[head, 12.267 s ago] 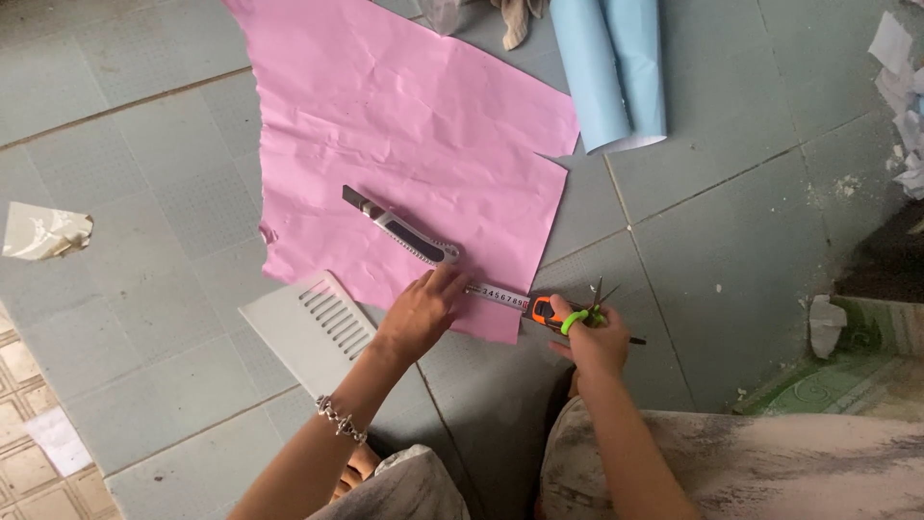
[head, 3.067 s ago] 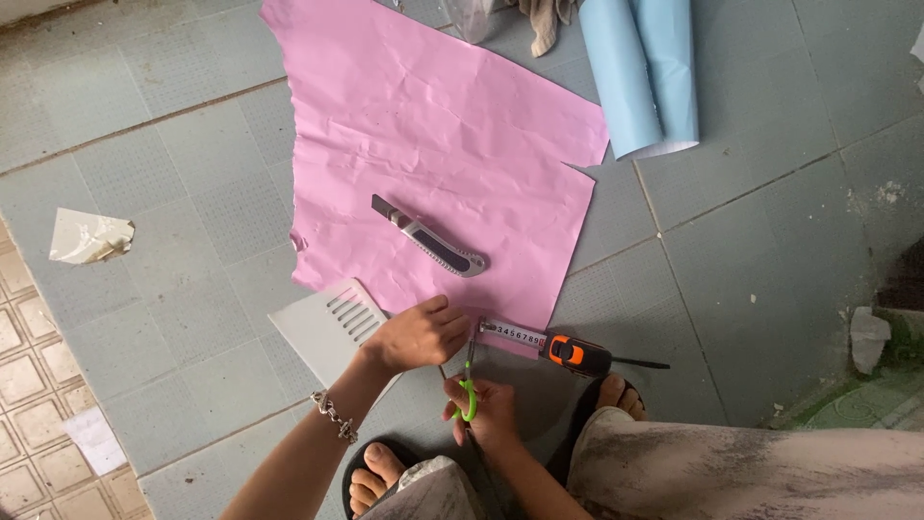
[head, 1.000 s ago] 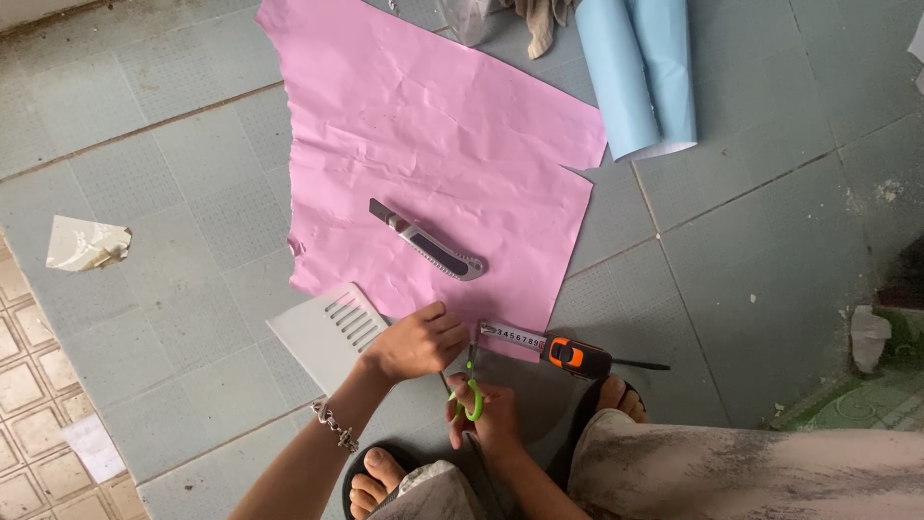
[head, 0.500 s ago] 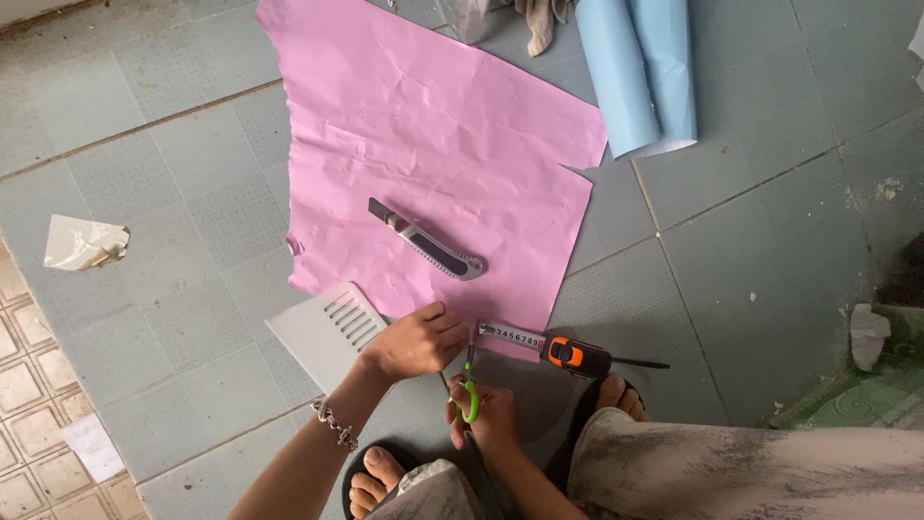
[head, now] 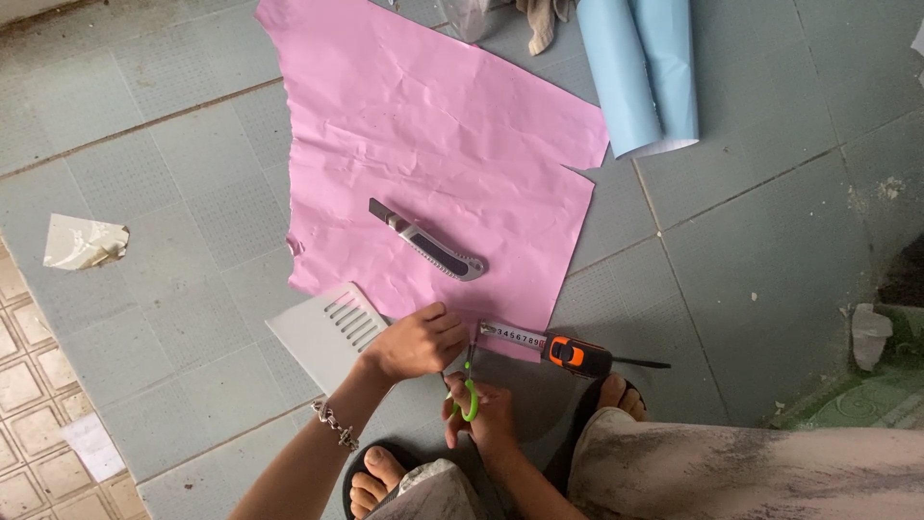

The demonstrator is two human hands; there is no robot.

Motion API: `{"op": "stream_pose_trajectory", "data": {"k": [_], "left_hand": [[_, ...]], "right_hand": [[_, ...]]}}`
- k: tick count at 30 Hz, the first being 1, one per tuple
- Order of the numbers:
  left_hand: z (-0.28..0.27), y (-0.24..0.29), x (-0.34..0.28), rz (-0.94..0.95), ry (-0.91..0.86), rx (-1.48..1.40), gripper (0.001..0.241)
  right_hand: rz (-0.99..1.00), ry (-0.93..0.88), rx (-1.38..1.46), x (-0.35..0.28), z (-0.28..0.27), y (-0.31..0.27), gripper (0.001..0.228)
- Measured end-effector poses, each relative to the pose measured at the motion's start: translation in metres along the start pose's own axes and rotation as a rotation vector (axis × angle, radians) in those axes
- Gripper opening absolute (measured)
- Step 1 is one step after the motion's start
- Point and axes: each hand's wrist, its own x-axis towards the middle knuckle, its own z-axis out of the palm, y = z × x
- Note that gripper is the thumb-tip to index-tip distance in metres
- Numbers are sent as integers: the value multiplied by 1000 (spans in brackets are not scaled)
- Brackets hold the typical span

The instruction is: Measuring and cutting a piece of pink vinyl wrap material on a tiled floor using a tape measure, utility knife, and scissors.

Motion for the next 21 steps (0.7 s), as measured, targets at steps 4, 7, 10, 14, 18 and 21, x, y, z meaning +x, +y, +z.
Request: {"op": "stream_pose_trajectory", "data": {"k": [4,7,10,14,18,21], "left_hand": [[6,1,-3,0,-6,26,18],[-2,0,-1,-4,12,4,18],[10,1,-6,9,-32,7,18],[3,-1,-3,15,-3,2,19],[-4,-2,-1,19,-10,-21,26],[-7,-2,1,18,-3,-25,22]], "right_hand": [[-26,-74,25,-3,-1,6,59],[15,-61,84,1,-5,14,58],[-11,-59,72,1,-6,17,47],[6,4,35,-8,3,2,42],[9,43,26,-12,6,-2,34],[22,52,36,-10,2,1,30]]}}
